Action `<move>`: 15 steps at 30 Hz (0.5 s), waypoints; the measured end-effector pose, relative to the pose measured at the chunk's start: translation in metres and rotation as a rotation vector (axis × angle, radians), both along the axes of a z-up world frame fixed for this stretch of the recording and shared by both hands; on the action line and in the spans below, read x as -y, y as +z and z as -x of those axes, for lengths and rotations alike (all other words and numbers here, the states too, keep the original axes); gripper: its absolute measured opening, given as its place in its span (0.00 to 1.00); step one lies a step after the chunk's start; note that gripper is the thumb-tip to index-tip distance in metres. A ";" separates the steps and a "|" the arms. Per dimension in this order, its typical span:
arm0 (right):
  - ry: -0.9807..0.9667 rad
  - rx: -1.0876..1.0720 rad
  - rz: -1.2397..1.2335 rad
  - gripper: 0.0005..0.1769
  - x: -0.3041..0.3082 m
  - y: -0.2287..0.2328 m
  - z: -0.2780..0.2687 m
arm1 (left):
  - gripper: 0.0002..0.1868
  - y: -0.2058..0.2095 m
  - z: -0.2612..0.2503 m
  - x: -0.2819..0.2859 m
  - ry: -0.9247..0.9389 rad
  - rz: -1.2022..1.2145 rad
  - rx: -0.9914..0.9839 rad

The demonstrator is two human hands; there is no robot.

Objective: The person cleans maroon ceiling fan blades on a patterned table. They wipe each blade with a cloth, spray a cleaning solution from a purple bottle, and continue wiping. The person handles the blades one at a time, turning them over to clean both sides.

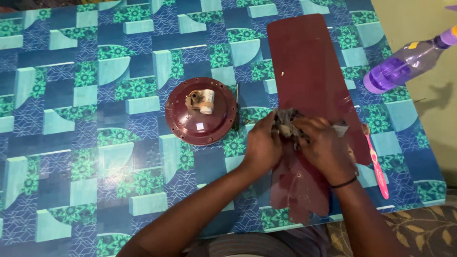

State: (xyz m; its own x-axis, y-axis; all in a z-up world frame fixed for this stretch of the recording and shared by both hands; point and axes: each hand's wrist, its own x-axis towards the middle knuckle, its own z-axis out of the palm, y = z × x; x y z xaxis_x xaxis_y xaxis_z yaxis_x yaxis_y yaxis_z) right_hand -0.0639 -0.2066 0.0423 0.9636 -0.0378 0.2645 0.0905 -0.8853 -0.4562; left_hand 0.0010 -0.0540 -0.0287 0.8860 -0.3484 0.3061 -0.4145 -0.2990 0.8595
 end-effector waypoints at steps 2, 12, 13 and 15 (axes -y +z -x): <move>0.005 0.001 -0.024 0.20 0.003 -0.001 0.000 | 0.28 0.001 -0.014 0.003 -0.034 -0.057 -0.054; -0.292 -0.075 -0.458 0.17 0.030 -0.038 -0.010 | 0.33 -0.016 -0.020 0.017 -0.019 -0.023 0.044; -0.354 -0.088 -0.537 0.16 0.030 -0.038 -0.011 | 0.32 -0.015 -0.020 0.019 -0.002 -0.007 0.027; -0.322 -0.066 -0.515 0.16 0.027 -0.037 -0.008 | 0.32 -0.013 -0.017 0.020 0.041 0.019 -0.016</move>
